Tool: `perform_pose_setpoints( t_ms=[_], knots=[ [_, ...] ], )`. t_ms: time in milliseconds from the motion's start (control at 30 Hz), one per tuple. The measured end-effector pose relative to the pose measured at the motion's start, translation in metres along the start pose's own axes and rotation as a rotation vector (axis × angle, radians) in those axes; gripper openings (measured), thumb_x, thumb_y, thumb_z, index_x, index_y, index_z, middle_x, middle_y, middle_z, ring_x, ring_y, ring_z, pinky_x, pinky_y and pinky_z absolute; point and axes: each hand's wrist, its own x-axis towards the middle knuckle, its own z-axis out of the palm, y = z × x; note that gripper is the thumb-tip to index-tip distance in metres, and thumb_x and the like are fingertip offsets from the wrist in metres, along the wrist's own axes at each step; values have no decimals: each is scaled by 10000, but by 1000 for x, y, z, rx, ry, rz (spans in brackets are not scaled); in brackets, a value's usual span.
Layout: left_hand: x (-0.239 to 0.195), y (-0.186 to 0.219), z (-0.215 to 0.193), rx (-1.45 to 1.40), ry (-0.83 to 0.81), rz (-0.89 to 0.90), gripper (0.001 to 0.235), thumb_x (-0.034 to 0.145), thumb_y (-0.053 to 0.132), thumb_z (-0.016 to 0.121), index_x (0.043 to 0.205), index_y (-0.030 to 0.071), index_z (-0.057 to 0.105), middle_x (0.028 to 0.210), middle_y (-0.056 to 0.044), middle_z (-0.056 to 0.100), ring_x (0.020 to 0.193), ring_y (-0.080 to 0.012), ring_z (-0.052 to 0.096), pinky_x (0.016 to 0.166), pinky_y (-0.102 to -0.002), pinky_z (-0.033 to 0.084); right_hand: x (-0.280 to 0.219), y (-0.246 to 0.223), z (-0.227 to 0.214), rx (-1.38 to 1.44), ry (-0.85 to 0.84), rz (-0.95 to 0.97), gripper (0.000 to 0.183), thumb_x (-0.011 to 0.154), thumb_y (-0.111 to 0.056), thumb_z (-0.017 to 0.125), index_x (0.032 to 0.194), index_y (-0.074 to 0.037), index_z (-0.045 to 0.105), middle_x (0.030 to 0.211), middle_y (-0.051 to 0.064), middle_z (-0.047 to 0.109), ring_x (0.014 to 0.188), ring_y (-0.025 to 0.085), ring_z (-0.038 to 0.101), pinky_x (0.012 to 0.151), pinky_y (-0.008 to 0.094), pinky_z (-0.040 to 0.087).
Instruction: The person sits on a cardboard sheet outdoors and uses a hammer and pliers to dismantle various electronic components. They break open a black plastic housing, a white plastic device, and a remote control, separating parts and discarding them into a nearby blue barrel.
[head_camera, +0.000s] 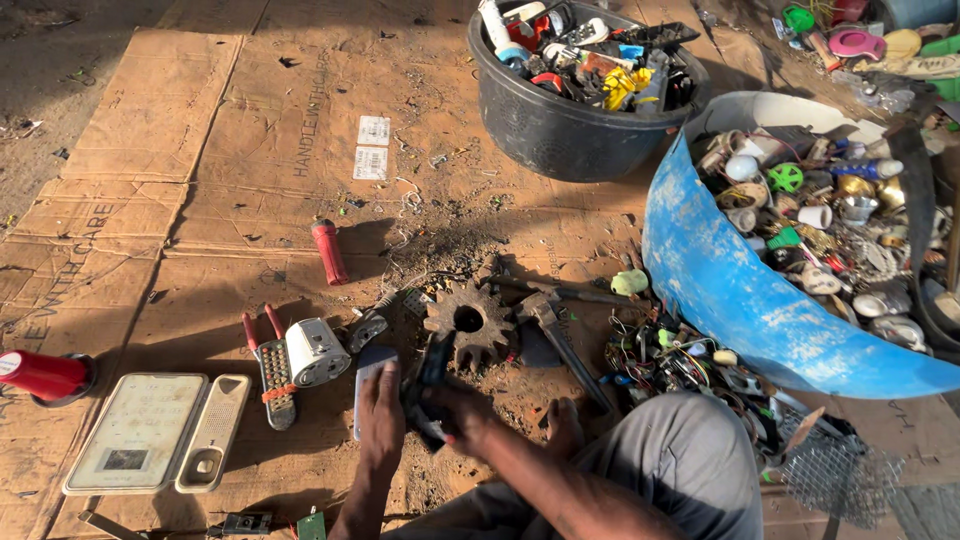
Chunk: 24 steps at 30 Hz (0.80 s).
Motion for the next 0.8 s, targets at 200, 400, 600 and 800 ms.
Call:
perform_pose_setpoints(
  t_ms=[200,400,600,800],
  knots=[
    [20,-4,-21,35,178,-71,596,1055,469,545,1280,-79,611,1209,-293,576,1065,-426,540,905,-556,435,49,-166,11,-187,82,-267,322,888,-279,666,1159,-105,654,1047,84,722,944,262,703,788,464,604],
    [52,-42,-35,626,340,241,641,935,500,716,1238,-61,651,1218,-337,564,1108,-468,563,988,-557,488,83,-483,51,-84,117,-711,406,961,-422,630,1184,-95,540,1148,148,660,1127,353,685,905,557,625],
    [61,-53,-48,822,318,85,543,823,390,732,1228,37,651,1182,-228,580,1130,-420,554,954,-515,481,116,-389,4,-985,260,-637,161,938,-248,595,979,-93,611,825,75,610,680,225,656,569,432,572],
    [68,-43,-61,958,300,-49,642,887,384,688,1394,8,567,1160,-214,592,1070,-373,585,920,-497,507,-25,-167,-3,-2196,-516,65,302,866,-135,672,1134,4,686,1036,148,692,947,257,687,836,411,586]
  ],
)
